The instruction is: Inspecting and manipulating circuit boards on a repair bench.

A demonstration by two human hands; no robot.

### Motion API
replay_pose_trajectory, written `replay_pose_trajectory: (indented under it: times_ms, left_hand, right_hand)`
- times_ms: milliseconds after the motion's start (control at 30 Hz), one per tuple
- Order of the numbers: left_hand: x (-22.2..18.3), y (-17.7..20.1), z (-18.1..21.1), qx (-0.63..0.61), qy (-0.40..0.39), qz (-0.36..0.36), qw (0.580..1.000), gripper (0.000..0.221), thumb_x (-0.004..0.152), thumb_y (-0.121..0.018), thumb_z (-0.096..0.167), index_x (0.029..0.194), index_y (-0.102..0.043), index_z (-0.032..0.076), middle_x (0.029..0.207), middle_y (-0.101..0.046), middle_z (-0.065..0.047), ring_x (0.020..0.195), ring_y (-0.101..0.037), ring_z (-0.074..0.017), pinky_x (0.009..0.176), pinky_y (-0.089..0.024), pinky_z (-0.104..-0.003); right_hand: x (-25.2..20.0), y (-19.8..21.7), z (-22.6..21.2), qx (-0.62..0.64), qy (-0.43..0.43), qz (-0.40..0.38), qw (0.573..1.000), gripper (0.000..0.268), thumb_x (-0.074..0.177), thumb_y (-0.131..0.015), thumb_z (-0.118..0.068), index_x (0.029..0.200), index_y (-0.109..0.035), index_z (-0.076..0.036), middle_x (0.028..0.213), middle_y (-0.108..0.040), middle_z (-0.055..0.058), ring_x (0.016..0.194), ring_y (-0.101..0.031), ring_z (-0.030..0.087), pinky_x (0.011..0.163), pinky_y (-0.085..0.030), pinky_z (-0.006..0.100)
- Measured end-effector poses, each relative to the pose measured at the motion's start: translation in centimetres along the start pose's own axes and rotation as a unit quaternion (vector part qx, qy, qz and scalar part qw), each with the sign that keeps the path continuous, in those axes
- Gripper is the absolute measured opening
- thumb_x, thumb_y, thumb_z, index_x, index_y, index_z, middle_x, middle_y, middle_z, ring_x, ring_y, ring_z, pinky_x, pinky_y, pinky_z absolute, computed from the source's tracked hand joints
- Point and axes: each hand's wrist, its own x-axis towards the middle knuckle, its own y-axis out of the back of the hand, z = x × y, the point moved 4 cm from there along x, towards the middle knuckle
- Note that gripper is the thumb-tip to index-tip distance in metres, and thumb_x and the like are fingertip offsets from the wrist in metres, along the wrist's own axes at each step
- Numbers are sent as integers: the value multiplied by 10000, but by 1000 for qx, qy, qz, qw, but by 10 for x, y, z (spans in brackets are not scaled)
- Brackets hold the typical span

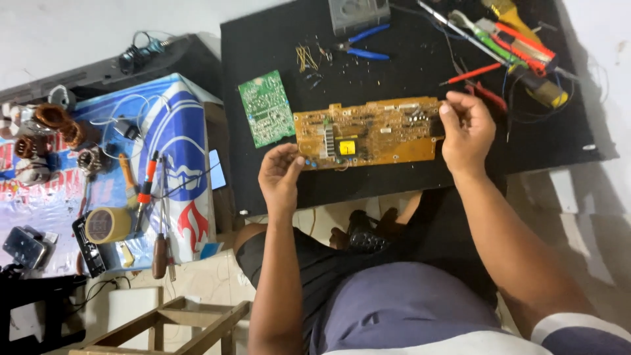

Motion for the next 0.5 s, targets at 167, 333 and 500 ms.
replay_pose_trajectory:
  times_ms: [167, 333, 500]
  left_hand:
    - [0, 0, -3, 6, 10, 7, 1000, 374, 827, -807, -123, 1161, -667, -32, 1072, -737, -143, 915, -679, -150, 842, -581, -285]
    - [0, -4, -8, 35, 24, 5, 999, 523, 783, -914, -7, 1239, -658, -18, 986, -690, -79, 858, -639, -115, 777, -588, -258]
    - [3, 5, -12, 119, 9, -17, 993, 655, 733, -974, 70, 1294, -651, -29, 949, -599, -80, 808, -593, -118, 724, -578, -267]
  right_hand:
    - [0, -3, 9, 14, 1, -2, 1000, 193, 1002, -701, 47, 1191, -710, 9, 976, -690, 145, 892, -646, 228, 821, -519, 355]
    - [1, -1, 18, 56, -19, -20, 998, 285, 968, -673, 19, 1251, -696, -7, 1007, -695, 117, 935, -624, 171, 874, -514, 329]
    - [1, -4, 12, 59, -12, -48, 997, 310, 957, -676, 64, 1265, -684, 34, 1005, -686, 147, 951, -628, 196, 892, -516, 337]
